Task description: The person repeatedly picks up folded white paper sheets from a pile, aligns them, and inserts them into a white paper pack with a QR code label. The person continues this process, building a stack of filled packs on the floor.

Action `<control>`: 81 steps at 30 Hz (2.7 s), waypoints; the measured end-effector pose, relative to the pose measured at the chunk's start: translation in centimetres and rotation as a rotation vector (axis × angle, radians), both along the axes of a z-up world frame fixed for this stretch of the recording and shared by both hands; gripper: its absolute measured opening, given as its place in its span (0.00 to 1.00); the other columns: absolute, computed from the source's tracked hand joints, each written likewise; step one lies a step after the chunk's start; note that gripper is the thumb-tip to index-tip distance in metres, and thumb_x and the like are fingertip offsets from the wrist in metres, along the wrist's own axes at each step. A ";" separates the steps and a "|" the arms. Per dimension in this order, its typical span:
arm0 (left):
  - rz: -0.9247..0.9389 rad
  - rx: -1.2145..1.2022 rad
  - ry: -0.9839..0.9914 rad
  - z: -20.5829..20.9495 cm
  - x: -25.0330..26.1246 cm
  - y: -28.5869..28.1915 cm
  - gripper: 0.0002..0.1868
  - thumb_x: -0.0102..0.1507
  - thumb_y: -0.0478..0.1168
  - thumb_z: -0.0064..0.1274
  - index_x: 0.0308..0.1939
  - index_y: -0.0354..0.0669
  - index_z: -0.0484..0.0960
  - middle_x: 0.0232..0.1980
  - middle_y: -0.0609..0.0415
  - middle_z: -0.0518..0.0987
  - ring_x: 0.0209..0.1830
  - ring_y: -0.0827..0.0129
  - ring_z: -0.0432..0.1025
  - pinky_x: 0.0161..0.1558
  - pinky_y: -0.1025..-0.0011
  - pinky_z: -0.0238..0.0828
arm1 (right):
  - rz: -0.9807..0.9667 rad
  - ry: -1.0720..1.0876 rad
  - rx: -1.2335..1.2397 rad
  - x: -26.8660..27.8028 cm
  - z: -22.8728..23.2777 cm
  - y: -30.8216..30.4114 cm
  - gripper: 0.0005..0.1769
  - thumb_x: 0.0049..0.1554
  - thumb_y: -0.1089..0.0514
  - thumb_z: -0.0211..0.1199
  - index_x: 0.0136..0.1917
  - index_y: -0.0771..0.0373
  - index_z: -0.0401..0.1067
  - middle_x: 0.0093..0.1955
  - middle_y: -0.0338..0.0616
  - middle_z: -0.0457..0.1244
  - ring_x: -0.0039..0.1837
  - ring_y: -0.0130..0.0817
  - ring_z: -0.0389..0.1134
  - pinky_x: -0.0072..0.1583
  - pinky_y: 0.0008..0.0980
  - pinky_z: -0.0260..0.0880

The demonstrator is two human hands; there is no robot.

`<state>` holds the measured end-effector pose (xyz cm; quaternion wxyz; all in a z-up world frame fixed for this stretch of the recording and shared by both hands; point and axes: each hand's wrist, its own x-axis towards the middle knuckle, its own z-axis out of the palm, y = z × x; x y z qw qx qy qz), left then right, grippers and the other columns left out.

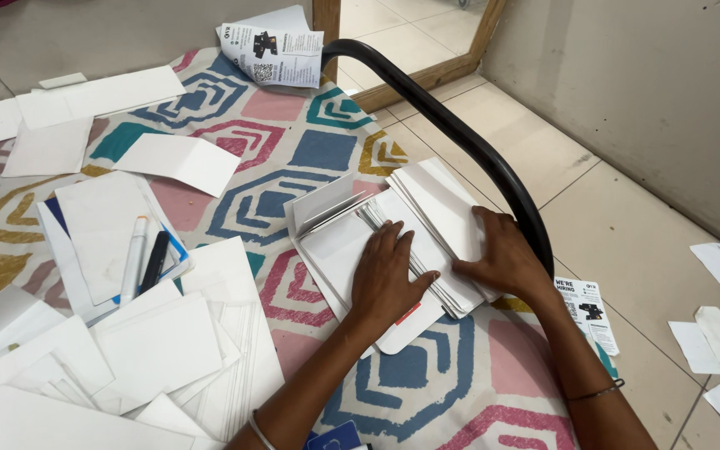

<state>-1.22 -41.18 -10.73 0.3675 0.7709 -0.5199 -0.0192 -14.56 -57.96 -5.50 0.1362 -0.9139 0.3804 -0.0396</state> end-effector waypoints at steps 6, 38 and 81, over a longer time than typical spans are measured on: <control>0.001 -0.008 -0.015 -0.3 0.1 -0.1 0.42 0.57 0.53 0.66 0.64 0.27 0.71 0.72 0.34 0.64 0.77 0.46 0.54 0.75 0.55 0.47 | 0.023 0.000 -0.013 0.5 -0.2 -0.3 0.66 0.34 0.40 0.79 0.78 0.58 0.52 0.74 0.66 0.52 0.73 0.60 0.58 0.70 0.50 0.64; 0.012 -0.016 -0.025 -0.7 0.2 -0.3 0.45 0.56 0.54 0.67 0.67 0.30 0.68 0.72 0.33 0.66 0.76 0.47 0.56 0.76 0.55 0.47 | 0.255 0.008 -0.070 -0.3 -0.5 -0.3 0.60 0.37 0.29 0.78 0.75 0.55 0.62 0.72 0.58 0.58 0.73 0.54 0.59 0.72 0.51 0.59; -0.137 -0.028 -0.190 2.4 -1.2 6.5 0.37 0.60 0.54 0.59 0.66 0.37 0.70 0.70 0.39 0.71 0.75 0.51 0.60 0.73 0.47 0.40 | 0.337 0.068 -0.369 -0.1 0.0 3.0 0.51 0.50 0.27 0.65 0.73 0.63 0.64 0.71 0.71 0.58 0.68 0.62 0.65 0.64 0.50 0.69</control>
